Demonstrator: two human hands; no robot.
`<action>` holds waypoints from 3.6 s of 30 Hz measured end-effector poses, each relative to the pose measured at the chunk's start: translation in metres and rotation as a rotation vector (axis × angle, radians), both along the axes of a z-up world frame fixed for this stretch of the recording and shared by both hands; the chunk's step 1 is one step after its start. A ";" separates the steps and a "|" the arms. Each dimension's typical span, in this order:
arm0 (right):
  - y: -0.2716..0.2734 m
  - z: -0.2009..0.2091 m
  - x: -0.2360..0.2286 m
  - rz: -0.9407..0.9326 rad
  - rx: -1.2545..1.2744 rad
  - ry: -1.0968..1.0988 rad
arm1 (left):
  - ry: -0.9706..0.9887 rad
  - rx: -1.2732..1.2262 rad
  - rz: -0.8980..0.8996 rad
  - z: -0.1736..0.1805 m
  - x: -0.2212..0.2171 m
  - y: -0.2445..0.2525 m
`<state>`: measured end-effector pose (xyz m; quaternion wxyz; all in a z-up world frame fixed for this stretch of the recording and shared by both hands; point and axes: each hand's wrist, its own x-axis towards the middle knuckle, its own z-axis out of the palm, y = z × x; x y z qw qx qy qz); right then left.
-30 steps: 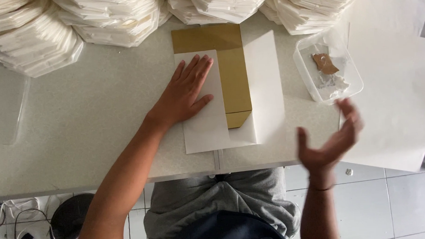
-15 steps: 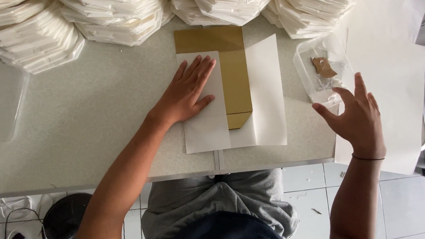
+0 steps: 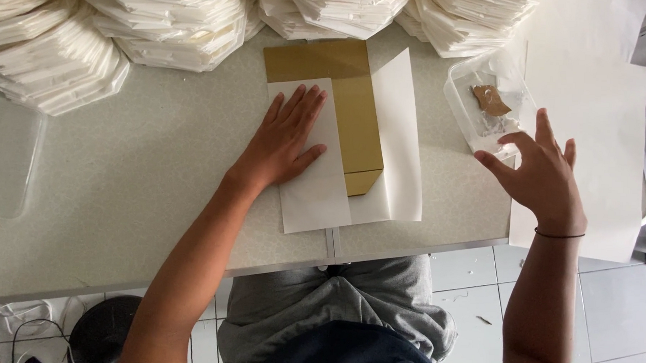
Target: The person folds a white sheet of paper over a brown cardboard template on a table, pressing and creasing the edges to form a sealed packet. They then lift the finished packet and display it to the camera.
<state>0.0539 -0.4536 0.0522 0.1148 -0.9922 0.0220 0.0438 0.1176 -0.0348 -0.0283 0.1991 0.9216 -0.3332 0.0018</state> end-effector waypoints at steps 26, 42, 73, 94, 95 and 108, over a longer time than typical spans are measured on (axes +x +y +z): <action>0.007 0.031 -0.003 0.028 0.199 -0.104 | 0.043 -0.005 -0.003 0.007 0.000 -0.001; 0.155 0.095 0.018 0.583 1.154 0.271 | 0.039 0.152 0.191 0.001 0.004 0.002; 0.178 -0.062 0.135 0.698 0.517 -0.159 | 0.075 0.097 0.199 0.018 -0.002 0.001; 0.177 -0.069 0.134 0.708 0.578 -0.208 | 0.101 0.120 0.205 0.019 -0.002 0.000; 0.177 -0.067 0.134 0.715 0.611 -0.193 | 0.098 0.123 0.207 0.020 -0.002 0.000; 0.176 -0.071 0.134 0.713 0.653 -0.231 | 0.124 0.149 0.214 0.024 -0.002 -0.001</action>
